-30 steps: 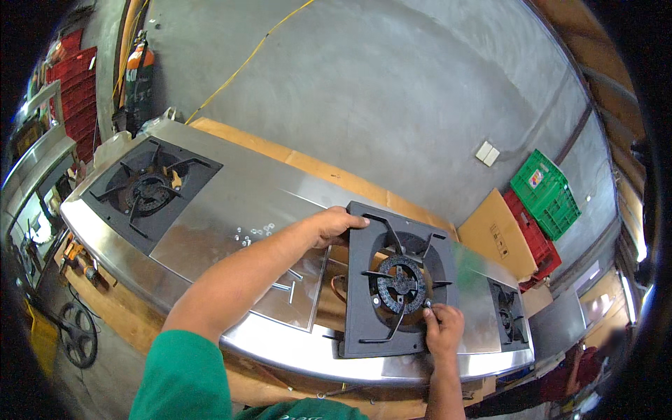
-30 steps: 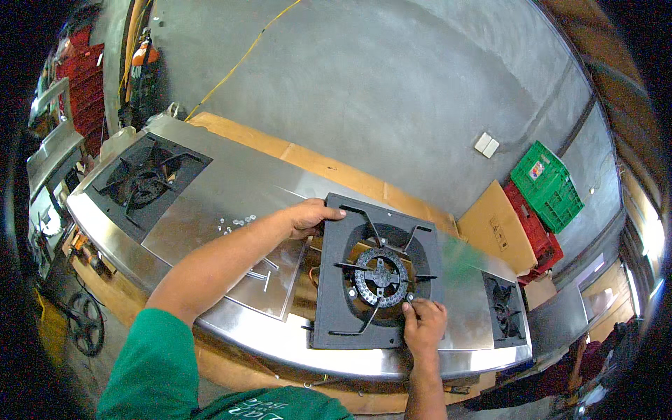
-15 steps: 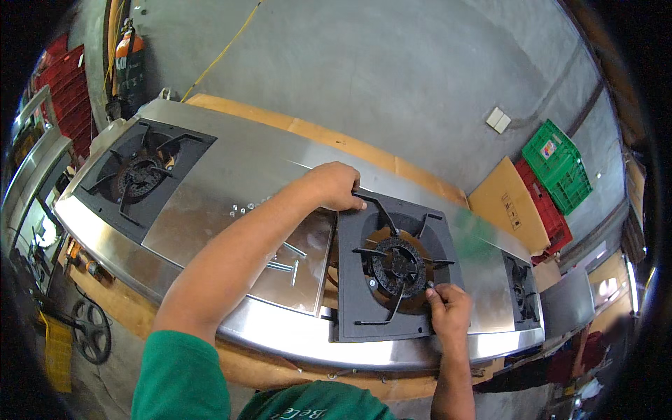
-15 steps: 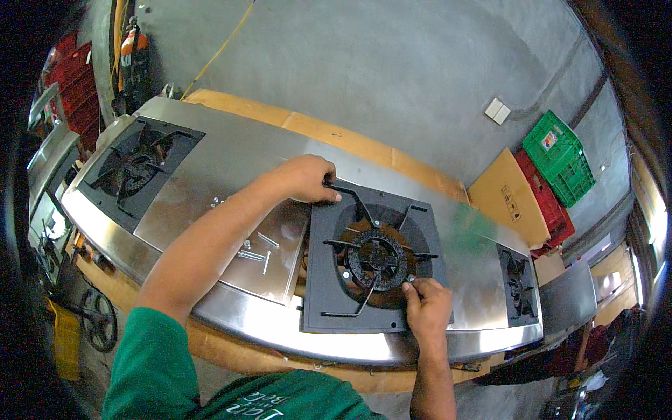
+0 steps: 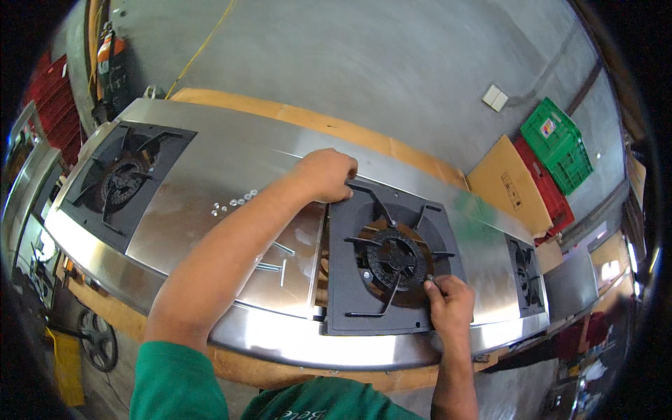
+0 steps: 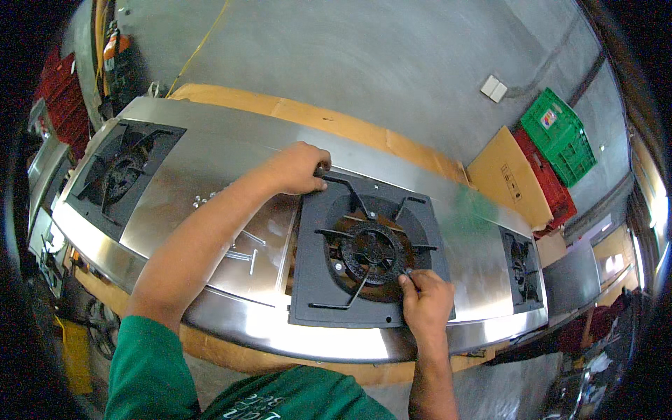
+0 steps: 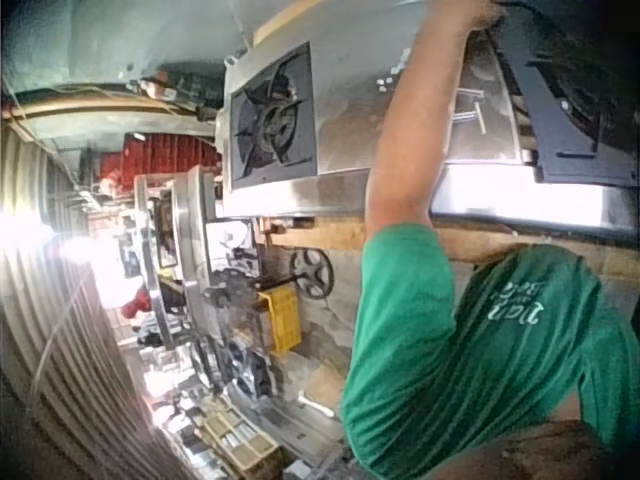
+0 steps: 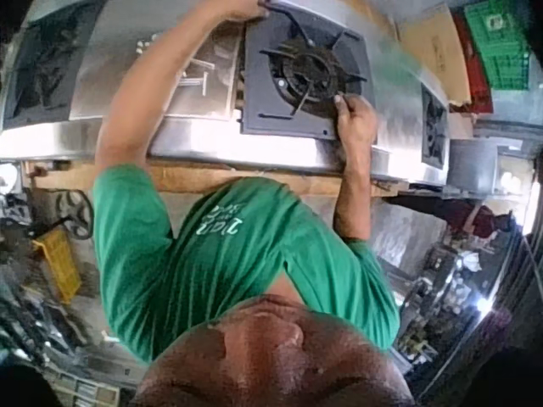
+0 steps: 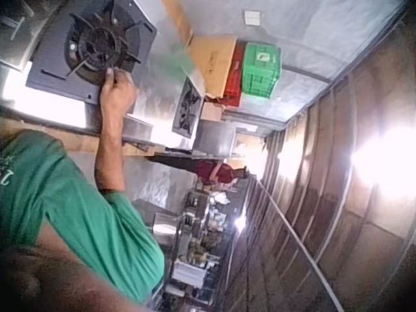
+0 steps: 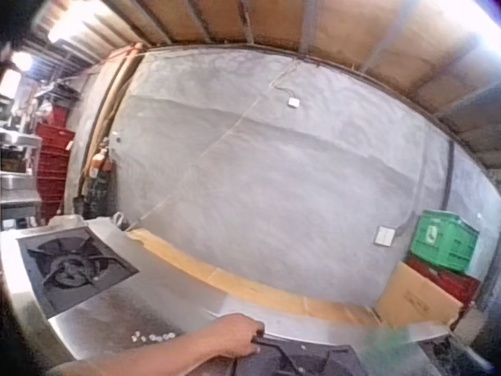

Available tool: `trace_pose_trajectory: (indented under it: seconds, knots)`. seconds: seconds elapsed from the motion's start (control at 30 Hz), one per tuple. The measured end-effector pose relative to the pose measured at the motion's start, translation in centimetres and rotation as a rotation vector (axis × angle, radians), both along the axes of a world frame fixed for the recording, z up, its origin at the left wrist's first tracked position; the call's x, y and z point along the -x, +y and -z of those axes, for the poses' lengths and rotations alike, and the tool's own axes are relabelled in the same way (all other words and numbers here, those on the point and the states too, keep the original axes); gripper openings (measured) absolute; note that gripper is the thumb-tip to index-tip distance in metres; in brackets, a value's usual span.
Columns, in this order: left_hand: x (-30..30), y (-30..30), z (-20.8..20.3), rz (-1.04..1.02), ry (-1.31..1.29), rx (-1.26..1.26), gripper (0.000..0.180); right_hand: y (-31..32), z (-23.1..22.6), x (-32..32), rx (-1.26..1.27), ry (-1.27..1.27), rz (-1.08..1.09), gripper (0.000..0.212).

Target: The person assembles a gas stove burner by connecting a copper gas line to the burner assembly, securing it with a nut, and placing the burner grate on top. The person uses a wrench to tighten the connection and adjusts the components to ensure proper fit.

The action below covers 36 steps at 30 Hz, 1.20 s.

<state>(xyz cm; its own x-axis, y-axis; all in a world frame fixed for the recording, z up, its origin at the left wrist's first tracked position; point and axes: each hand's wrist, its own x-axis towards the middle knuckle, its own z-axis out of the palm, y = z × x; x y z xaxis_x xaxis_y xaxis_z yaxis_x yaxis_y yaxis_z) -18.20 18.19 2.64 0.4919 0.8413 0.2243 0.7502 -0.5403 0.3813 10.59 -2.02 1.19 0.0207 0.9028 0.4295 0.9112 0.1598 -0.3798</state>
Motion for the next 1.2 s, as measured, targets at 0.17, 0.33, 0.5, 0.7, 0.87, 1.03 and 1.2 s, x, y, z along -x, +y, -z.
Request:
trace_pose_trajectory:
  seconds: [0.17,0.33,0.5,0.7,0.87,1.03,1.2]
  knots:
    - [-0.4,0.0,0.9,0.024,0.006,0.034,0.039,0.0,0.1,0.4,-0.011,0.005,0.014,0.013]
    - [0.3,0.7,1.9,0.010,-0.059,-0.015,0.037,0.8,0.2,2.2,-0.061,-0.017,0.040,0.015]
    - [-1.0,0.3,1.2,-0.010,0.013,-0.063,0.038,0.6,1.5,2.3,0.034,0.002,0.060,0.015]
    - [-0.7,-0.3,1.4,0.023,0.051,-0.004,0.049,0.2,0.0,1.3,0.178,-0.038,-0.023,0.020]
    - [-0.8,-2.5,-0.3,0.026,0.157,0.130,0.062,-1.8,-0.9,-0.2,-0.024,-0.031,-0.036,0.043]
    - [-2.6,-3.0,-0.9,0.099,-0.263,-0.077,0.061,-2.6,-2.6,-3.5,0.045,0.108,-0.093,0.066]
    - [-5.6,-4.4,3.1,-0.174,-0.376,0.080,0.065,-2.9,0.4,-4.6,0.263,-0.229,-0.106,0.091]
